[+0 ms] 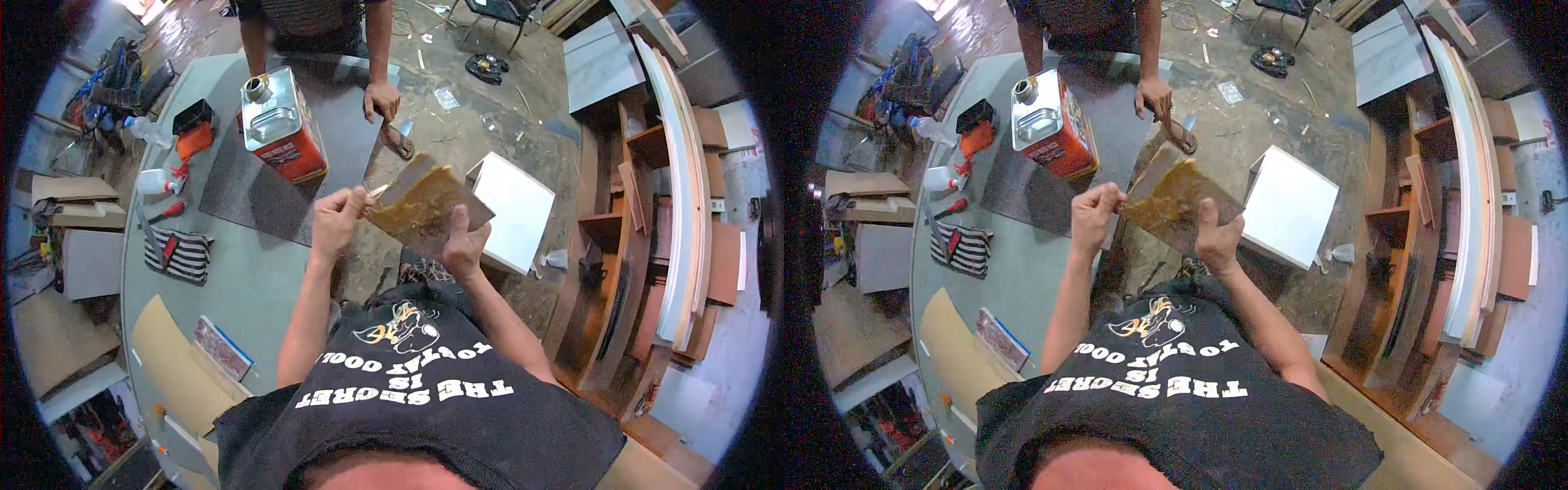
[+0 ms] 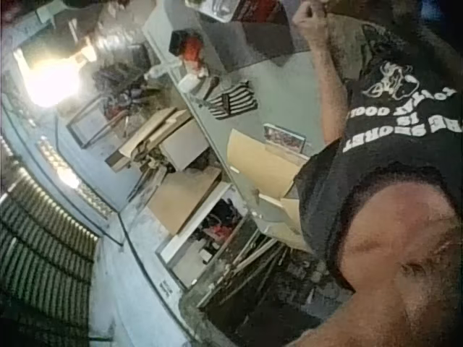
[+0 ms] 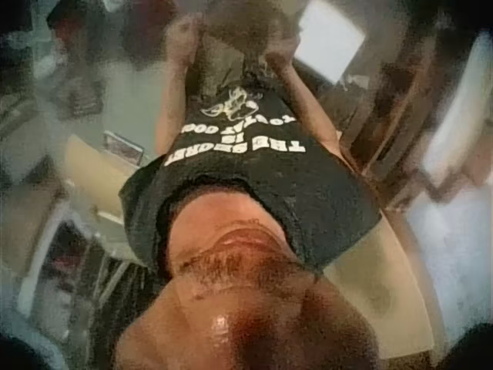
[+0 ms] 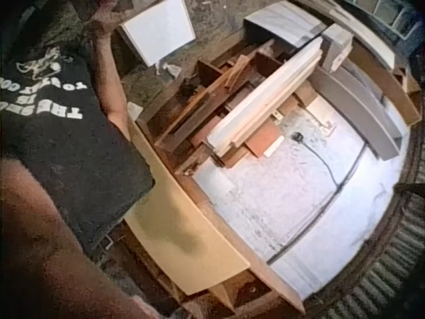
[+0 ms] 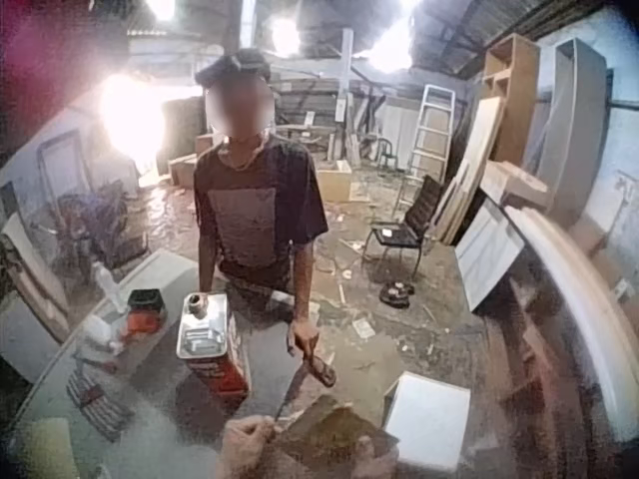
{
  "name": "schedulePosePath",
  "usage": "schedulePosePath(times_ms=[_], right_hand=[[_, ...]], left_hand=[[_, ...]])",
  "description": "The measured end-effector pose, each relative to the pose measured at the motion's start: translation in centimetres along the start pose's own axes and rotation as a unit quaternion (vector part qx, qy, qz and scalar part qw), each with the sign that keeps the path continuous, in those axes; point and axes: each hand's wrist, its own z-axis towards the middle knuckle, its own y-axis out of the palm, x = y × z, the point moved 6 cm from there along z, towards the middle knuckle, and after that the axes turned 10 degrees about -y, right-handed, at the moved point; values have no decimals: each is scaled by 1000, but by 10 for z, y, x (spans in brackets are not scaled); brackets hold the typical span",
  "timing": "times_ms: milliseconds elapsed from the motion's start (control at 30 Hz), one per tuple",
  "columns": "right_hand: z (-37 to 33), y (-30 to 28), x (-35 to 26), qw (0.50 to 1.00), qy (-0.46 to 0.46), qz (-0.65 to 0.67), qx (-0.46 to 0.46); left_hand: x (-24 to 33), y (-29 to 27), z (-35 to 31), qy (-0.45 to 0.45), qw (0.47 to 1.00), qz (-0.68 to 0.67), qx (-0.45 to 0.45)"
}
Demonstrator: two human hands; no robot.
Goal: The person prepares a plywood piece and a veneer sheet by pouring adhesive from a tin and spreading it evenly across both surfaces using a hand-held metal scraper.
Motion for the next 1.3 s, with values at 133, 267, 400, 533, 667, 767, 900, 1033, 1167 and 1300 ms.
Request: schedulePosePath(times_ms=[133,267,400,533,667,767,900,1033,1167,1300], right_hand=[[24,1,-32,999,-9,48,-8],[33,-2,-19,999,0,44,17],[23,-1,-22,998,27,30,-47],[16,-1,-25,999,30,-4,-28],[16,8,-44,992,58,55,-99],[13,12,-37,983,58,30,-169],[18,22,-55,978,5,68,-195],[20,26,-52,976,5,46,-213],[2,30,-46,968,1,-1,-253],[8,42,-56,966,-17,-37,-255]], left_hand=[[5,-7,-5,-42,996,-29,73],[21,2,-9,-20,997,-1,79],[69,17,-10,98,992,51,64],[107,26,-3,101,993,-1,63],[115,33,5,171,984,52,28],[117,45,5,159,986,51,25],[107,43,4,90,994,51,34],[106,41,8,117,984,70,116],[79,31,19,85,982,18,167],[42,9,30,-81,984,-83,132]])
